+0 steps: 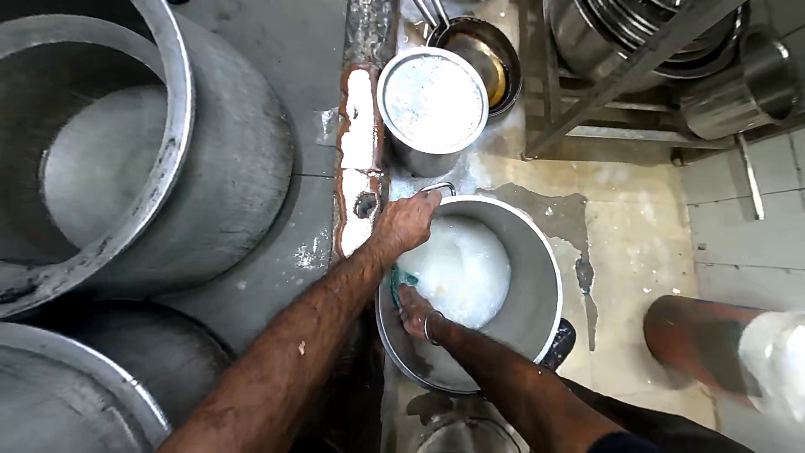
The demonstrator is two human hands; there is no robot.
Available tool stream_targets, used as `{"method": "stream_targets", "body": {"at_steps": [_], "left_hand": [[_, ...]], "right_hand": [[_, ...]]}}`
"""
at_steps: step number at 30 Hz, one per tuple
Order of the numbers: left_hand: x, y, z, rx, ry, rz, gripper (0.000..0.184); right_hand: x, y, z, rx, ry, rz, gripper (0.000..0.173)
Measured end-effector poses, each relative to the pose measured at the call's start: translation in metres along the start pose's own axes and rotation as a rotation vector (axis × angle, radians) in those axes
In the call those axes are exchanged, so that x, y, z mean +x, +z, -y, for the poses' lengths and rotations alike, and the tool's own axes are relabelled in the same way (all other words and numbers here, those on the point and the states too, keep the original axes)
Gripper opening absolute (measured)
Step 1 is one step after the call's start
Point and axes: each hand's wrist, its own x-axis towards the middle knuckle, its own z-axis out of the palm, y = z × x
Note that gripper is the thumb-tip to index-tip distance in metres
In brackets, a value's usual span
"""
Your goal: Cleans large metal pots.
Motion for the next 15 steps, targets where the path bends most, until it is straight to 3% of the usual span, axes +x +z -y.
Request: {"method": "stream_targets", "body": {"at_steps": [4, 6, 8, 9, 12, 15], "left_hand": [[0.001, 0.002, 0.000, 0.004, 0.015, 0.000, 0.020], [0.002, 0.004, 0.001, 0.005, 0.027, -0.034, 0.020], [0.001, 0.005, 0.002, 0.011, 0.029, -0.056, 0.020], [0.001, 0.005, 0.003, 0.017, 0.027, -0.058, 0.020], [0.000, 0.005, 0.003, 0.035, 0.031, -0.050, 0.023], [0.001, 0.003, 0.002, 0.036, 0.014, -0.051, 0.024]], "right_hand": [[0.001, -0.009, -0.004, -0.291, 0.078, 0.090, 0.086], [0.005, -0.023, -0.004, -0.291, 0.118, 0.139, 0.073], [0.008, -0.041, -0.001, -0.233, 0.179, 0.218, 0.043], [0.015, -0.047, -0.005, -0.248, 0.203, 0.221, 0.039], [0.025, -0.085, -0.023, -0.283, 0.230, 0.092, 0.039], [0.015, -0.115, -0.063, -0.342, 0.294, -0.193, 0.043]]}}
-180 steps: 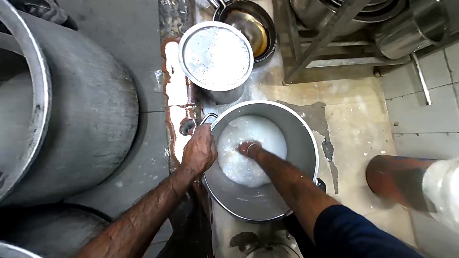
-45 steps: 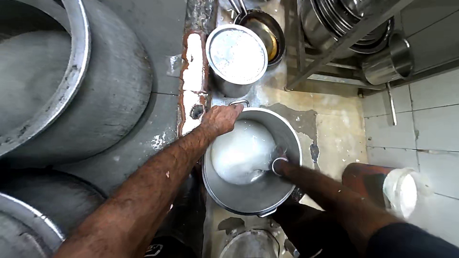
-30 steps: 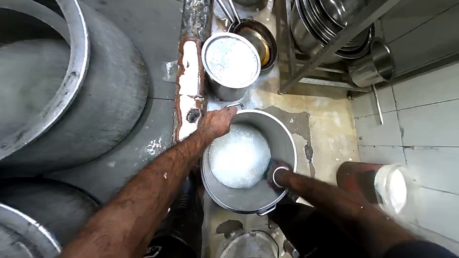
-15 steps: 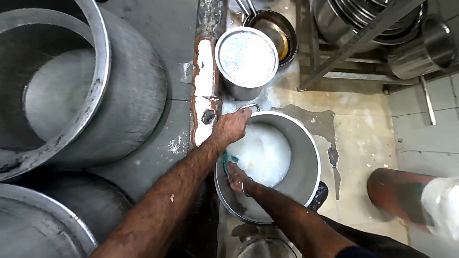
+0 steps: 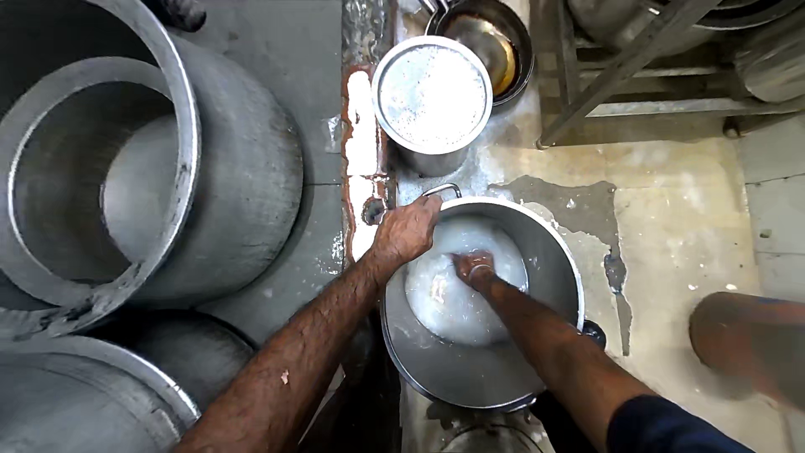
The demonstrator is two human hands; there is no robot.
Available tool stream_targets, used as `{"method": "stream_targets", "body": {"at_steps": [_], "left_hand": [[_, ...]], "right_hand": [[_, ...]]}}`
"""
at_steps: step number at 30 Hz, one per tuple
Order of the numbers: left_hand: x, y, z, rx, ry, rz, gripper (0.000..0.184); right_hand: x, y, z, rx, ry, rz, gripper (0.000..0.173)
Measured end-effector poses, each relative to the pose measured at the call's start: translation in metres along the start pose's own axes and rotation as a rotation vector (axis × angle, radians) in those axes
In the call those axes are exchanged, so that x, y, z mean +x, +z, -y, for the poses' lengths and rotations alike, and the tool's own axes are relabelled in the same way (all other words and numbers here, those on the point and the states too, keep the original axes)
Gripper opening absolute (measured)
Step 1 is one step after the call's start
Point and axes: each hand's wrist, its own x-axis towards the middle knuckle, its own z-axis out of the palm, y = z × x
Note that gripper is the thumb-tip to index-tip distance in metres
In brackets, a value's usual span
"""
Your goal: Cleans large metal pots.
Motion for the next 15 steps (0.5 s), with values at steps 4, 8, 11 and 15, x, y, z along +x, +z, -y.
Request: {"method": "stream_targets", "body": {"at_steps": [4, 8, 11, 15], "left_hand": [[-0.001, 0.000, 0.000, 0.015, -0.011, 0.018, 0.023], [-0.001, -0.001, -0.003, 0.018, -0.032, 0.020, 0.023], [-0.003, -0.001, -0.002, 0.014, -0.036, 0.027, 0.025], [-0.002, 0.000, -0.001, -0.003, -0.029, 0.023, 0.024]], "right_hand": [[-0.021, 0.008, -0.031, -0.018, 0.240, -0.047, 0.059], [-0.047, 0.037, -0.006, 0.081, 0.501, 0.031, 0.059], [-0.067, 0.067, 0.018, 0.106, 0.564, 0.164, 0.050], [-0.084, 0.077, 0.070, 0.037, 0.357, 0.442, 0.042]]}}
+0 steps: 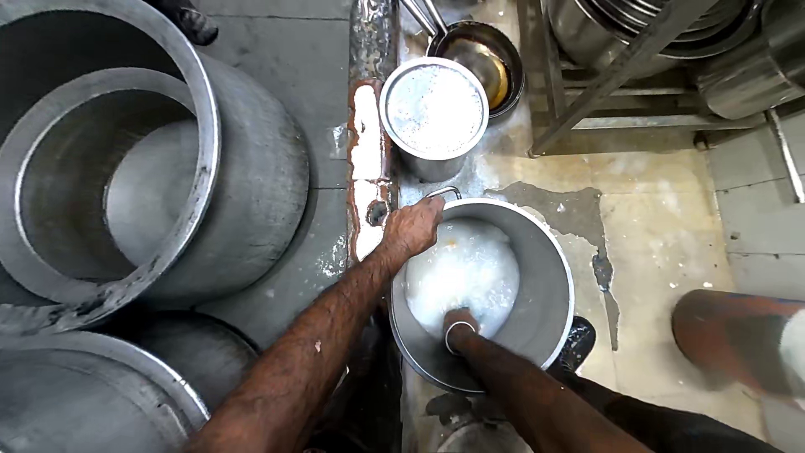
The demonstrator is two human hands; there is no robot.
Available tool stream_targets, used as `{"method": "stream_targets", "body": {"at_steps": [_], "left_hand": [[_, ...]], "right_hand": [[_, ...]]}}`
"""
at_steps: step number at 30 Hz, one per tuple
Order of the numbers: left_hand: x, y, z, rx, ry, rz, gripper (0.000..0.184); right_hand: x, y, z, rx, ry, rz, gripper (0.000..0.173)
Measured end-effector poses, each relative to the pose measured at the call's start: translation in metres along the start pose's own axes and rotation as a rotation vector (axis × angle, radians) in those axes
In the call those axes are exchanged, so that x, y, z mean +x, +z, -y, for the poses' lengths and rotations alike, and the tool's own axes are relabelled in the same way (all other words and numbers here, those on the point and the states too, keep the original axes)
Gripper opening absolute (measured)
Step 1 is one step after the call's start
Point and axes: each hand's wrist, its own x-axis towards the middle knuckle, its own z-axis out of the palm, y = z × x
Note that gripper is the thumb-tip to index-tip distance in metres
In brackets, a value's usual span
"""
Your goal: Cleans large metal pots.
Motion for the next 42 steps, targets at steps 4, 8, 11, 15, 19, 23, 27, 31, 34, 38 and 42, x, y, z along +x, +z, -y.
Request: {"method": "stream_targets", "body": {"at_steps": [4, 8, 11, 15, 19, 23, 27, 31, 34, 38, 42], "left_hand": [[0.000, 0.000, 0.002, -0.014, 0.012, 0.006, 0.023], [0.001, 0.001, 0.002, -0.033, 0.012, 0.006, 0.023], [0.002, 0.002, 0.003, -0.030, 0.015, -0.010, 0.023], [0.004, 0.000, 0.002, -0.030, 0.030, -0.001, 0.024], [0.006, 0.000, 0.000, -0.006, 0.034, -0.004, 0.023], [0.006, -0.002, -0.001, 0.025, 0.029, 0.001, 0.024], [0.004, -0.003, -0.002, 0.049, 0.018, 0.005, 0.025], [0.003, -0.003, 0.000, 0.048, 0.018, 0.000, 0.027], [0.003, -0.006, -0.002, 0.027, 0.006, 0.010, 0.029], [0.003, -0.004, 0.005, -0.003, 0.027, 0.006, 0.031], [0.002, 0.001, 0.005, -0.044, -0.011, -0.049, 0.031]], "right_hand": [[-0.021, -0.024, 0.028, 0.301, -0.331, -0.011, 0.046], [-0.040, -0.052, 0.062, 1.243, -0.445, -0.267, 0.038], [-0.046, -0.088, 0.075, 1.702, -0.552, -0.411, 0.039], [-0.047, -0.071, 0.060, 1.442, -0.709, -0.411, 0.051], [-0.060, -0.019, 0.010, 0.662, -0.878, -0.225, 0.039], [-0.058, -0.012, -0.052, 0.002, -0.794, 0.012, 0.037], [-0.063, -0.026, -0.072, -0.376, -0.512, 0.069, 0.034], [-0.059, -0.028, -0.068, -0.405, -0.247, 0.021, 0.034], [-0.052, -0.036, -0.070, -0.371, -0.254, 0.034, 0.037], [-0.074, -0.033, -0.073, -0.264, -0.511, 0.046, 0.035], [-0.119, -0.012, -0.066, 0.086, -0.773, -0.123, 0.040]]}}
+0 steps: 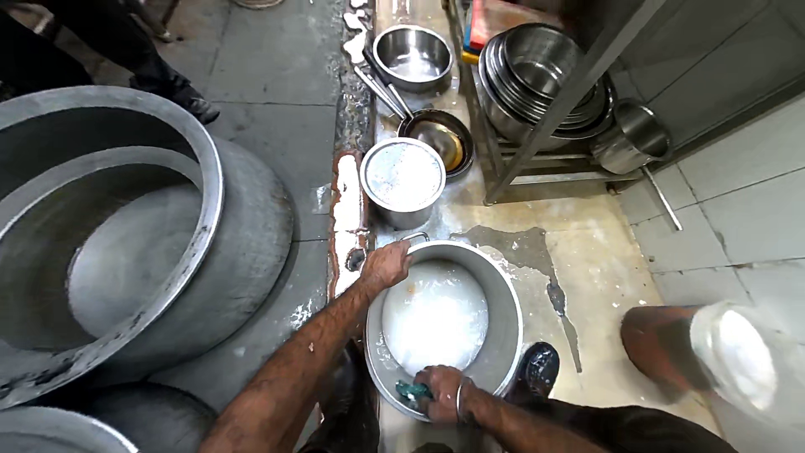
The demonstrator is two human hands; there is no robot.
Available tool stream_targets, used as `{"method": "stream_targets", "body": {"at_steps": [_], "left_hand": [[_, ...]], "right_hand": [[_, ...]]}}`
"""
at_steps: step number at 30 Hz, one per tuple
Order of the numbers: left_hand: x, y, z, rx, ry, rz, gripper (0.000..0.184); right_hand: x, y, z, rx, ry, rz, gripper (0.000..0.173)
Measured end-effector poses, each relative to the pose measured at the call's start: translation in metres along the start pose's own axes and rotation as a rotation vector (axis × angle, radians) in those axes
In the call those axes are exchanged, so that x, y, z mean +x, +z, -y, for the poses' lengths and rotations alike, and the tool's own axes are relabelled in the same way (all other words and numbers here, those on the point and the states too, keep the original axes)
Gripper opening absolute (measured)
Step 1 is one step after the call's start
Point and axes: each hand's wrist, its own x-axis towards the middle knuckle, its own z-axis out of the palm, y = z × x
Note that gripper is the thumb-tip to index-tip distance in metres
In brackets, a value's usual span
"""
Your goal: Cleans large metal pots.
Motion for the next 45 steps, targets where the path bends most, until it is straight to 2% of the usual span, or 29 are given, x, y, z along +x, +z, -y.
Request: {"method": "stream_targets", "body": {"at_steps": [3, 4, 6, 11, 15, 22, 25, 27, 30, 33, 38, 41, 45], "left_hand": [[-0.018, -0.002, 0.001, -0.062, -0.127, 0.032, 0.033], [-0.030, -0.001, 0.003, -0.080, -0.174, 0.064, 0.036], [-0.057, 0.001, 0.011, -0.095, -0.258, 0.156, 0.041], [-0.110, 0.022, 0.031, -0.275, -0.372, 0.222, 0.043], [-0.109, 0.023, 0.030, -0.395, -0.347, 0.227, 0.033], [-0.123, 0.037, 0.008, -0.650, -0.423, 0.272, 0.059], [-0.123, 0.021, -0.011, -0.827, -0.470, 0.206, 0.054], [-0.117, 0.005, -0.023, -0.891, -0.475, 0.151, 0.054], [-0.118, -0.016, -0.044, -0.963, -0.489, 0.121, 0.058], [-0.129, -0.035, -0.057, -1.123, -0.507, 0.095, 0.054], [-0.122, -0.055, -0.063, -1.346, -0.558, 0.111, 0.048], [-0.107, -0.051, -0.067, -1.448, -0.545, 0.100, 0.039], [-0.074, -0.044, -0.067, -1.480, -0.389, 0.082, 0.036]], "right_hand": [[-0.004, 0.005, 0.028, -0.017, -0.043, -0.068, 0.065], [-0.005, 0.006, 0.035, -0.093, -0.016, -0.041, 0.066], [-0.003, 0.010, 0.046, -0.207, 0.057, -0.014, 0.060], [-0.006, 0.006, 0.071, -0.307, 0.135, 0.072, 0.060], [-0.017, 0.004, 0.066, -0.339, 0.108, 0.093, 0.049], [-0.046, -0.006, 0.045, -0.405, 0.117, 0.169, 0.029], [-0.070, -0.031, 0.041, -0.430, 0.093, 0.143, 0.032], [-0.091, -0.056, 0.044, -0.435, 0.088, 0.113, 0.037], [-0.121, -0.076, 0.043, -0.401, 0.042, 0.033, 0.035], [-0.139, -0.086, 0.041, -0.308, -0.036, -0.051, 0.030], [-0.150, -0.111, 0.019, -0.127, -0.208, -0.334, 0.025], [-0.149, -0.133, 0.002, -0.027, -0.180, -0.341, 0.022], [-0.147, -0.170, -0.018, 0.058, -0.044, -0.407, 0.018]]}}
